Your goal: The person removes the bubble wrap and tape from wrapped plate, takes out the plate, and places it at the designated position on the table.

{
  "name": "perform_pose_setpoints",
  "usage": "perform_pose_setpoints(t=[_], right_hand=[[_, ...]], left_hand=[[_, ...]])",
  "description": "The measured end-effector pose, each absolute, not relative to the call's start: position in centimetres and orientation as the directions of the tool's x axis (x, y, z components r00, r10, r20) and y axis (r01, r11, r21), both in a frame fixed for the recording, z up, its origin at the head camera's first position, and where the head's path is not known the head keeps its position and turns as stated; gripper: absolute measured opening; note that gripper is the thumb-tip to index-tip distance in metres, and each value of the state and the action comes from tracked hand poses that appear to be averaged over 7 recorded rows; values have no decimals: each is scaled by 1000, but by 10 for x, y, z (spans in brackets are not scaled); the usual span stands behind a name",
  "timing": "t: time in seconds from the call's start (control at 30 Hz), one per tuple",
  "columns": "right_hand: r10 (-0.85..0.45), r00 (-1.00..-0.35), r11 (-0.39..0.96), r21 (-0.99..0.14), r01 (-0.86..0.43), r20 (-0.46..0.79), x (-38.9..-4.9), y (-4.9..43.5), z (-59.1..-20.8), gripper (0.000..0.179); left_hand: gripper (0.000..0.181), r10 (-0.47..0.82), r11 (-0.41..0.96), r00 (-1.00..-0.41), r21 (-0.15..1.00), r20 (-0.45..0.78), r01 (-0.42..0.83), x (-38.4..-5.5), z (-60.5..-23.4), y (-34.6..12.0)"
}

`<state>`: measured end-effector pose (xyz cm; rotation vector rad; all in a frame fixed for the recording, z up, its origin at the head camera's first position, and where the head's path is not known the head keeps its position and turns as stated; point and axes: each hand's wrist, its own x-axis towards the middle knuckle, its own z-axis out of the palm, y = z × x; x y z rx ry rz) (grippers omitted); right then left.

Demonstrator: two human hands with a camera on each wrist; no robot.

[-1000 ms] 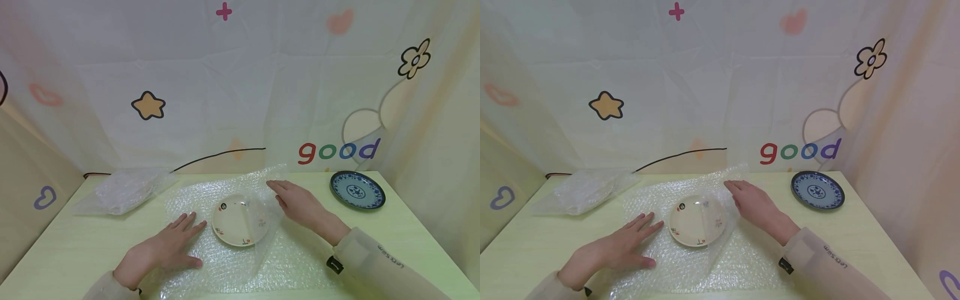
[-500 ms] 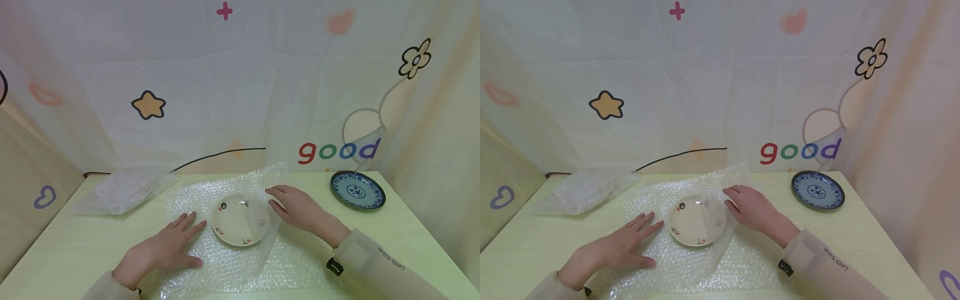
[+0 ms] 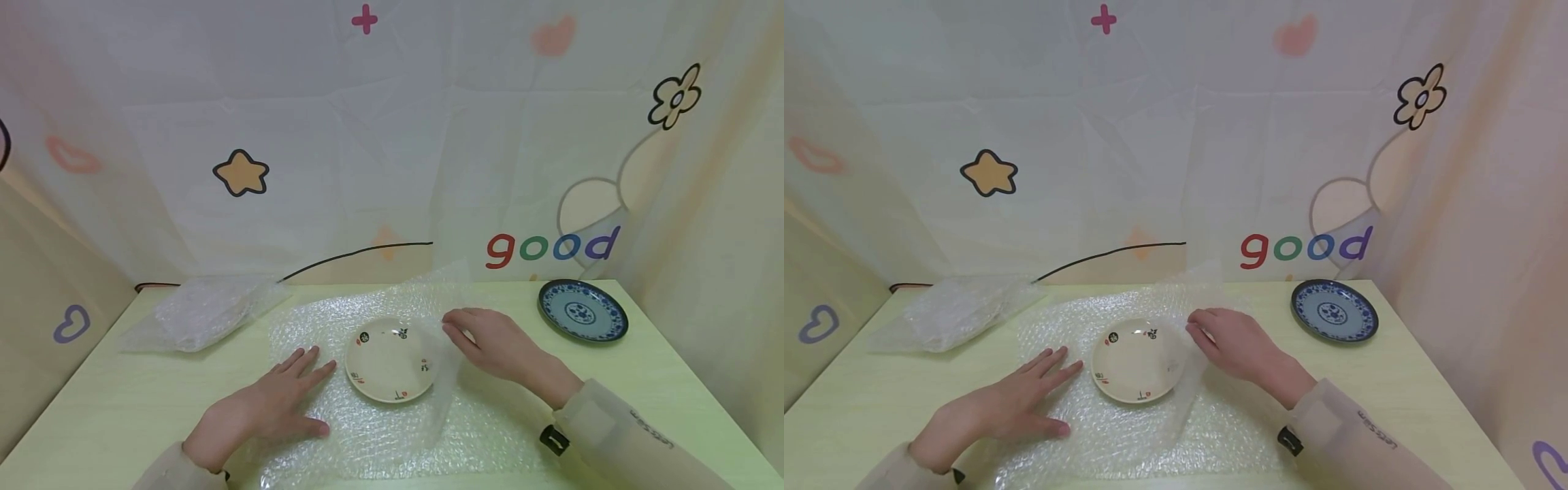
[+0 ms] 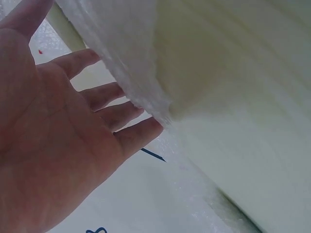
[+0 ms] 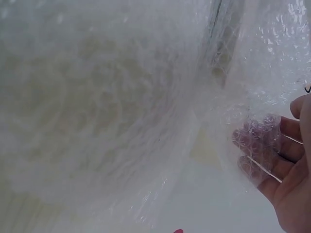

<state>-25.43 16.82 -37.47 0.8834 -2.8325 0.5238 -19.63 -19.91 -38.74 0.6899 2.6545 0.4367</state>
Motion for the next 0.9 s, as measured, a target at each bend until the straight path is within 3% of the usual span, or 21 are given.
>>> perform_pose_setpoints(t=[0.17,0.47,0.9], right_hand=[[-523,-822,755,-324,-570,225,-254,175,-373,18],[-519,-825,731,-384,-563,221,-251,186,-371,31],[-498,-863,753,-453,-477,83,-246,197,-370,48]], left_hand=[[95,523,828,-813,379,-257,413,-196,-387,-200],[94,518,831,-817,373,-253,412,-196,-388,-201],[94,519,831,-817,375,-253,412,-195,-386,-201]])
